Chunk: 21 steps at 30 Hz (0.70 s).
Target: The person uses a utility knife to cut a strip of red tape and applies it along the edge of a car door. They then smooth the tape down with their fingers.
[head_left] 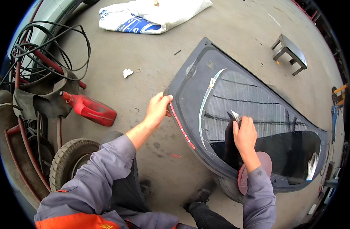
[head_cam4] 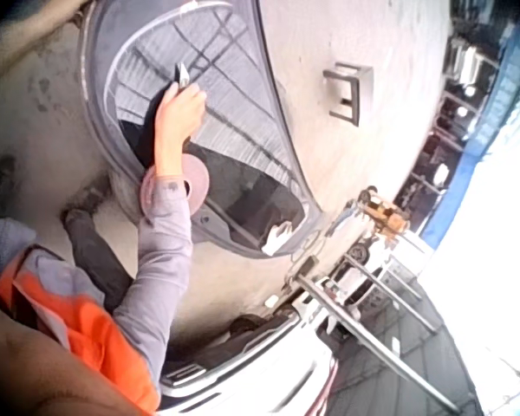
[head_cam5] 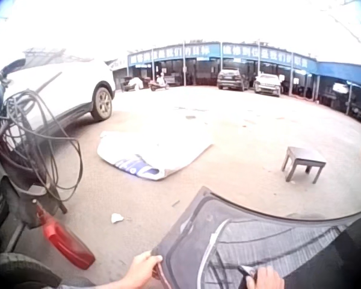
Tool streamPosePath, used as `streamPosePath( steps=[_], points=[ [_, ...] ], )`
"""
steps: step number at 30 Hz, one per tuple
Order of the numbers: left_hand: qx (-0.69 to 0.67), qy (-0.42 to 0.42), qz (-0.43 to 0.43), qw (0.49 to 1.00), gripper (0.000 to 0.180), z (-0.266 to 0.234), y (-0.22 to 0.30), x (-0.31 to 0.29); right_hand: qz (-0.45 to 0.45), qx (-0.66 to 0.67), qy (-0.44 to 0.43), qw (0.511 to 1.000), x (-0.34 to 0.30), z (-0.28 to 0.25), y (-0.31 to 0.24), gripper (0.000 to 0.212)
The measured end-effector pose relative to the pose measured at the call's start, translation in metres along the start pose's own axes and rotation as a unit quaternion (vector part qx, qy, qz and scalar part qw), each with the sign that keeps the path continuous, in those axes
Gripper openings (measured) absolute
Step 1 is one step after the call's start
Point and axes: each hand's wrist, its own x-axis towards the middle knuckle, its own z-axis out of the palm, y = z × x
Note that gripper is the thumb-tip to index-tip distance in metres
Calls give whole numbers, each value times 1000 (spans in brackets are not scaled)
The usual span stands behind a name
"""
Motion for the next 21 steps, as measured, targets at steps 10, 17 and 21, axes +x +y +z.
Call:
streamPosePath(
  steps=[10, 17, 21],
  points=[
    [-7, -26, -28, 999, 26, -1, -10, -8, -73, -17, 93, 993, 4, 18, 11, 26],
    [33, -115, -86, 989, 25, 7, -28, -42, -68, -28, 104, 992, 5, 18, 9, 26],
    [49, -136, -96, 985, 23, 12, -41, -54, -60, -36, 101, 992, 3, 17, 10, 30]
  ],
)
